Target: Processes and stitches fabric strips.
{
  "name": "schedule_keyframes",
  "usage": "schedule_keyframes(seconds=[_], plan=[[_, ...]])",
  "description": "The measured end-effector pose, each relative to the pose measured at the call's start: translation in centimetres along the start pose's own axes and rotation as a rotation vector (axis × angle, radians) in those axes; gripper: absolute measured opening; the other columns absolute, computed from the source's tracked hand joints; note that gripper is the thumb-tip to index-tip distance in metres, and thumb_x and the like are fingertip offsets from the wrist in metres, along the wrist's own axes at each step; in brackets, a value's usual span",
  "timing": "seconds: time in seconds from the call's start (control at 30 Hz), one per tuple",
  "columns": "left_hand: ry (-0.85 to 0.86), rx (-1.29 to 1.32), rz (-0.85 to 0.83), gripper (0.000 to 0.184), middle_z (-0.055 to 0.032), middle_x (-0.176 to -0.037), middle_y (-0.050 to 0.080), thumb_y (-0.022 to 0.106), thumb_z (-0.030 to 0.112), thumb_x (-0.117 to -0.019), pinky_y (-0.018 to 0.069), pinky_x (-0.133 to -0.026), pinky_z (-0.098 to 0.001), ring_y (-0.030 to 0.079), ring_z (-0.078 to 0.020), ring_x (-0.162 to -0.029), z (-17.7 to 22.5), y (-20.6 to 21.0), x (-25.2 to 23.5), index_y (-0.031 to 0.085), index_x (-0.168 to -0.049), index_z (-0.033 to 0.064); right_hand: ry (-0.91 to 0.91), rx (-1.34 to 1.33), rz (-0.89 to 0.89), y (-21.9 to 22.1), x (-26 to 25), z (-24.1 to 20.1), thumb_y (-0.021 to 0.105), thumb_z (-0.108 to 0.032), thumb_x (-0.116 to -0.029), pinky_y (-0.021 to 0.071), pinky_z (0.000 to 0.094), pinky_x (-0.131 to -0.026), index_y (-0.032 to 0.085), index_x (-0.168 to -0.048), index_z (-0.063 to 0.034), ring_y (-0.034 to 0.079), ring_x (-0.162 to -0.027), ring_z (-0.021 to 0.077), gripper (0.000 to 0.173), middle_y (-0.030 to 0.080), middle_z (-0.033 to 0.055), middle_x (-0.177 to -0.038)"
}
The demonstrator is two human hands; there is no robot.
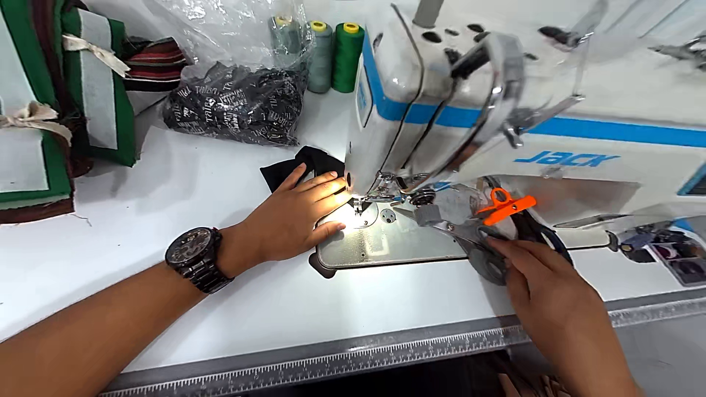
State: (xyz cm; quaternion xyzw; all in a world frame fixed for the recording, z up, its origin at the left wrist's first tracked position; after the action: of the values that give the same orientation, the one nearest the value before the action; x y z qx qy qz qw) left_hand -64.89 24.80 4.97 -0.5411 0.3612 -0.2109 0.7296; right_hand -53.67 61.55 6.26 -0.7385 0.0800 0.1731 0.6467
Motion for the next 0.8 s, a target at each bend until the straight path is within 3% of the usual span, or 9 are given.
schedule_keyframes(seconds=[0.1, 0.2, 0.37, 0.4, 0.47, 0.53, 0.57, 0.7, 0.8], plan=[[-0.017, 0.022, -0.034, 0.057, -0.0037, -0.15, 0.057, 0.034, 0.053, -0.1054, 0.0227, -0.118, -0.069, 0.045, -0.0256, -0.146, -0.4, 0.1, -0.3, 0.063, -0.14, 0.0177, -0.034, 0.033, -0.096, -0.7, -0.7, -0.9, 0.055, -0.001, -0.0929, 0.0567, 0.0617, -0.076, 0.069, -0.133, -0.0105, 0.071, -0.099, 0.0417, 0.043, 0.071, 0.0186, -0.118], [-0.076, 0.063, -0.088, 0.057, -0.0037, -0.156, 0.051, 0.036, 0.053, -0.1053, 0.0205, -0.119, -0.0694, 0.041, -0.0269, -0.149, -0.2, -0.1, 0.3, 0.059, -0.145, 0.019, -0.028, 0.004, -0.244, -1.2, -2.5, -1.9, 0.076, -0.001, -0.0882, 0.0546, 0.0669, -0.081, 0.061, -0.142, -0.0097, 0.067, -0.102, 0.0477, 0.056, 0.067, 0.0239, -0.119], [-0.172, 0.021, -0.061, 0.064, -0.0092, -0.16, 0.045, 0.035, 0.055, -0.1047, 0.0253, -0.119, -0.0662, 0.038, -0.0304, -0.15, 6.9, -1.4, 8.1, 0.054, -0.149, 0.0143, -0.105, -0.059, -0.267, -3.8, 0.3, -2.2, 0.075, 0.001, -0.0854, 0.0498, 0.0718, -0.085, 0.056, -0.147, -0.0087, 0.063, -0.103, 0.0524, 0.065, 0.068, 0.0253, -0.116], [-0.198, 0.018, -0.05, 0.064, -0.0077, -0.161, 0.044, 0.034, 0.057, -0.1049, 0.0253, -0.121, -0.0644, 0.036, -0.0286, -0.151, 9.0, -1.4, 10.1, 0.054, -0.149, 0.0154, -0.089, -0.116, -0.288, -4.2, 2.1, -1.7, 0.071, -0.003, -0.0863, 0.0506, 0.0693, -0.082, 0.053, -0.149, -0.0102, 0.064, -0.1, 0.0483, 0.066, 0.069, 0.0225, -0.114], [-0.241, 0.005, -0.024, 0.065, -0.0068, -0.162, 0.043, 0.032, 0.058, -0.1049, 0.0237, -0.121, -0.065, 0.034, -0.028, -0.153, 12.4, -1.3, 12.8, 0.054, -0.15, 0.0164, -0.054, -0.31, -0.343, -4.3, 5.6, -1.1, 0.065, -0.025, -0.0842, 0.0566, 0.0516, -0.074, 0.05, -0.152, -0.0148, 0.068, -0.093, 0.029, 0.07, 0.071, 0.0103, -0.11], [-0.278, 0.053, 0.027, 0.063, -0.0067, -0.161, 0.044, 0.033, 0.056, -0.1055, 0.0217, -0.121, -0.0664, 0.034, -0.0279, -0.153, 14.3, -1.3, 14.2, 0.056, -0.148, 0.0167, 0.0, -0.718, -0.486, -4.3, 8.7, -2.4, 0.073, -0.058, -0.0849, 0.0599, 0.032, -0.08, 0.045, -0.153, -0.0162, 0.068, -0.098, 0.0113, 0.085, 0.069, -0.0004, -0.115], [-0.297, 0.088, 0.07, 0.06, -0.0069, -0.16, 0.045, 0.034, 0.053, -0.1064, 0.0213, -0.122, -0.0659, 0.035, -0.0277, -0.152, 14.8, -1.3, 14.6, 0.056, -0.148, 0.016, 0.027, -0.94, -0.579, -4.2, 10.0, -3.9, 0.074, -0.064, -0.0838, 0.0584, 0.0277, -0.082, 0.043, -0.152, -0.0174, 0.066, -0.1, 0.0083, 0.088, 0.068, -0.0029, -0.115], [-0.364, 0.092, 0.236, 0.049, -0.0106, -0.156, 0.05, 0.041, 0.038, -0.1085, 0.0233, -0.123, -0.0613, 0.04, -0.028, -0.149, 14.2, -1.9, 15.1, 0.058, -0.144, 0.0087, 0.138, -1.559, -0.992, -2.6, 13.7, -8.2, 0.068, -0.047, -0.0962, 0.0607, 0.0301, -0.07, 0.053, -0.141, -0.0122, 0.069, -0.079, 0.0127, 0.059, 0.07, 0.0035, -0.094], [-0.359, 0.054, 0.237, 0.048, -0.0115, -0.156, 0.049, 0.042, 0.034, -0.1083, 0.0251, -0.124, -0.0565, 0.04, -0.0271, -0.149, 13.1, -1.5, 15.1, 0.057, -0.145, 0.0056, 0.258, -1.715, -1.202, -1.9, 13.8, -8.9, 0.067, -0.054, -0.0948, 0.0603, 0.0298, -0.064, 0.055, -0.135, -0.0094, 0.068, -0.072, 0.0138, 0.061, 0.068, 0.0044, -0.087]])
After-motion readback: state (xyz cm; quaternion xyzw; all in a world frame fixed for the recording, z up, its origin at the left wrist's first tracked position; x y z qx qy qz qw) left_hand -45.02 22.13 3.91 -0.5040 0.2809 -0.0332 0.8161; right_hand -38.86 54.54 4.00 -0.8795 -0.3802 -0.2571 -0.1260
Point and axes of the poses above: each hand's wrist, its own x-axis away from the middle knuckle, its own y-axis out of the palm, z = x × y, the point moved 2 cm from there along -x, towards the middle knuckle
